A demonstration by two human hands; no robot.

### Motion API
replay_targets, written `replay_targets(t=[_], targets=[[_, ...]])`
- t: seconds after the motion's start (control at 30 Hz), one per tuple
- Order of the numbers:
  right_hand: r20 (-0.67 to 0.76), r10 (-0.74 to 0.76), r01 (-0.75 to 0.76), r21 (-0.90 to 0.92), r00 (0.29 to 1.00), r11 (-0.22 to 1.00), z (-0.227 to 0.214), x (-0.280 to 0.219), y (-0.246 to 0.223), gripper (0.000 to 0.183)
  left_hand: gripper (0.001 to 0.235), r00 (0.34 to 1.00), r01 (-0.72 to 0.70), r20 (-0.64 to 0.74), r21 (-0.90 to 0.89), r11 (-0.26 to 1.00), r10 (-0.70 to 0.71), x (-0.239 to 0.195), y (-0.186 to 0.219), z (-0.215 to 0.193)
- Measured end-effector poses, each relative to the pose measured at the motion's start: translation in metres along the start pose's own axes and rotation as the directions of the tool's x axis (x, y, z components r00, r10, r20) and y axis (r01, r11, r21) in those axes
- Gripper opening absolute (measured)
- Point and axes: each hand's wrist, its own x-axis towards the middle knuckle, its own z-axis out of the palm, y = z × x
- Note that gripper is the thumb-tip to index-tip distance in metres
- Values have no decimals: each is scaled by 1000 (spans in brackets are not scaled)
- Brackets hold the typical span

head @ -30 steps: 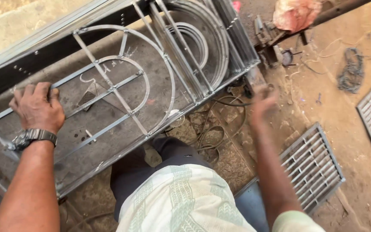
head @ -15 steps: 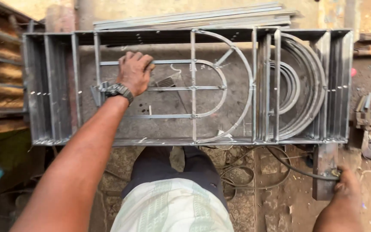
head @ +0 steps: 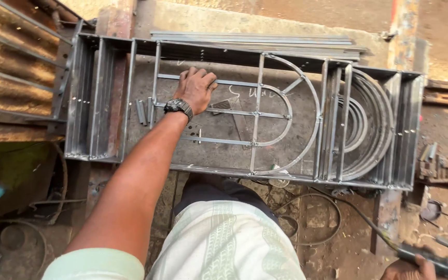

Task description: The recorder is welding metal pieces together to assemble a decorative frame or gate.

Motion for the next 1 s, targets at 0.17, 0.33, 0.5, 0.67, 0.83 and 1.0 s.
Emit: replay_targets(t=[0.17, 0.33, 0.5, 0.67, 0.83, 1.0], targets=[[-294, 56, 51, 344, 954, 938, 155, 43, -210, 59, 15, 999, 27, 24, 17, 999, -28, 1, -6, 10], [485, 54, -393, 634, 873, 666, 201, 53, -242, 48, 16, 1000, 19, 19, 44, 999, -20, 1, -5, 7], [535, 437, -399, -193, 723, 896, 283, 44, -289, 106, 14, 998, 50, 44, 12, 999, -51, -2, -2, 3], [609, 368, 8, -524, 703, 852, 341, 25, -308, 111, 16, 999, 41, 28, 38, 998, -42, 0, 0, 0], [605, 382, 52, -576, 699, 816, 368, 20, -321, 131, 15, 995, 69, 66, 44, 997, -72, -2, 2, -5], [662, 179, 199, -454, 727, 869, 377, 19, -305, 131, 15, 993, 80, 81, 53, 995, -84, -1, 4, -4]])
